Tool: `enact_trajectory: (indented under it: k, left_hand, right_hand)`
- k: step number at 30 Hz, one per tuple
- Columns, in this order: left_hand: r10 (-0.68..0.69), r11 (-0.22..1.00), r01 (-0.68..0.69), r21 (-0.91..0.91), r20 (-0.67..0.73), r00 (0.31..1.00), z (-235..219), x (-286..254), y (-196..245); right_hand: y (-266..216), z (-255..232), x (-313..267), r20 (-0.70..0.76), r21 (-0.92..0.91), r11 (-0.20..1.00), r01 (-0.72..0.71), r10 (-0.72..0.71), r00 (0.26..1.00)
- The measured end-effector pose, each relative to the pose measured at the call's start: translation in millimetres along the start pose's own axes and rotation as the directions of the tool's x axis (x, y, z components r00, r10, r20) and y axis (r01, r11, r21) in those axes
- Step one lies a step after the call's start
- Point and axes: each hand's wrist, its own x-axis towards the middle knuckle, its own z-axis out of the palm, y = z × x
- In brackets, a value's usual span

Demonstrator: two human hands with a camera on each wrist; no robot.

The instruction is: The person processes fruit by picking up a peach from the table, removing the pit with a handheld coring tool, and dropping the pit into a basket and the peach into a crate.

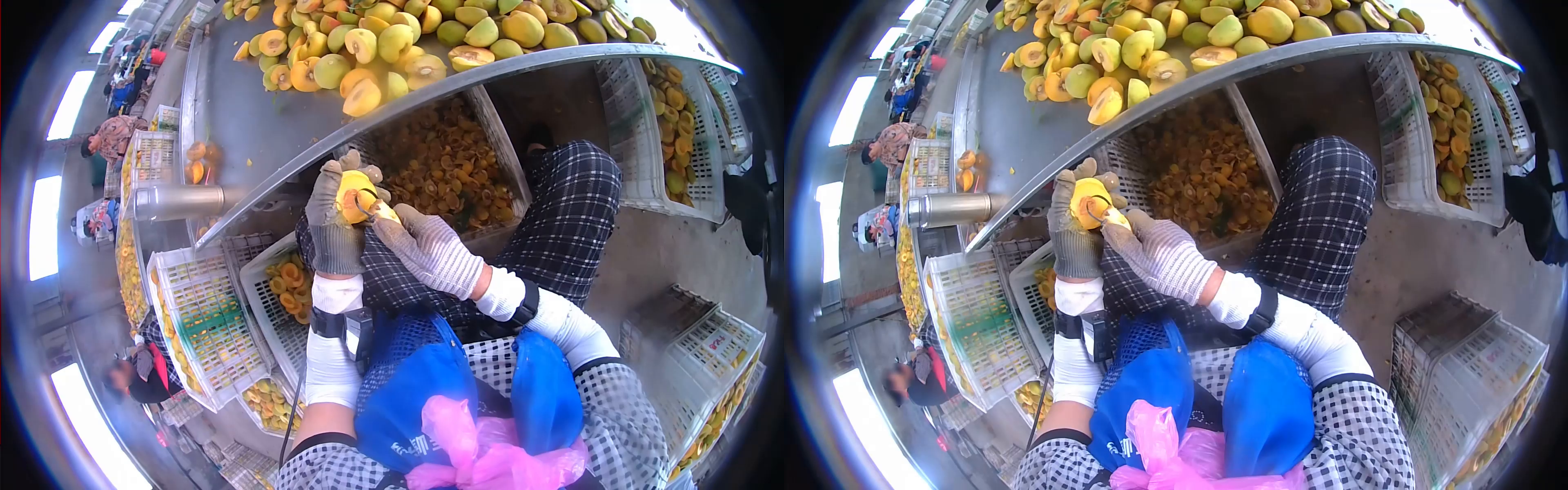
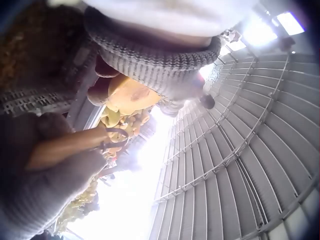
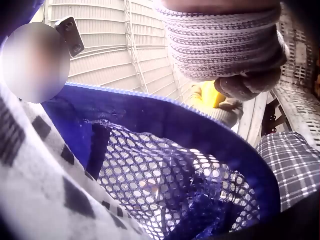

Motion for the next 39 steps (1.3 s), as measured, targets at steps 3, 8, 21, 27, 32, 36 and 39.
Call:
enact_trajectory:
  k: [3,8,21,27,32,36,39]
  left_hand:
    - [0.020,0.999,-0.021,0.024,0.024,1.000,4.9,-7.1,-6.8]
    - [0.130,0.990,-0.131,0.046,0.008,0.991,10.0,-8.5,-19.7]
    - [-0.107,0.979,0.126,0.162,-0.118,0.987,13.9,-7.3,-0.4]
    - [0.427,0.857,-0.374,0.354,-0.081,0.901,26.9,-8.9,-30.1]
    - [0.044,0.883,-0.022,0.468,-0.035,0.998,30.5,-1.4,-5.2]
    - [0.302,0.861,-0.205,0.466,-0.143,0.942,31.3,-6.1,-25.4]
    - [0.312,0.916,-0.313,0.251,0.044,0.949,28.1,-0.7,-33.4]
  right_hand:
    - [10.6,-0.2,2.8,-0.006,-0.036,0.999,-0.019,0.019,1.000]
    - [9.9,-5.9,1.9,-0.010,-0.110,0.993,-0.051,0.051,0.999]
    - [23.0,0.7,1.8,0.096,-0.169,0.968,-0.184,0.202,0.975]
    - [24.8,2.0,-8.3,0.195,0.385,0.900,-0.204,0.137,0.971]
    - [31.4,-0.7,-10.7,0.220,0.466,0.850,-0.245,0.156,0.963]
    - [-4.4,-26.1,-0.8,0.500,0.363,0.635,-0.682,0.485,0.717]
    - [19.2,-7.7,-2.7,0.122,0.552,0.820,-0.153,0.102,0.987]
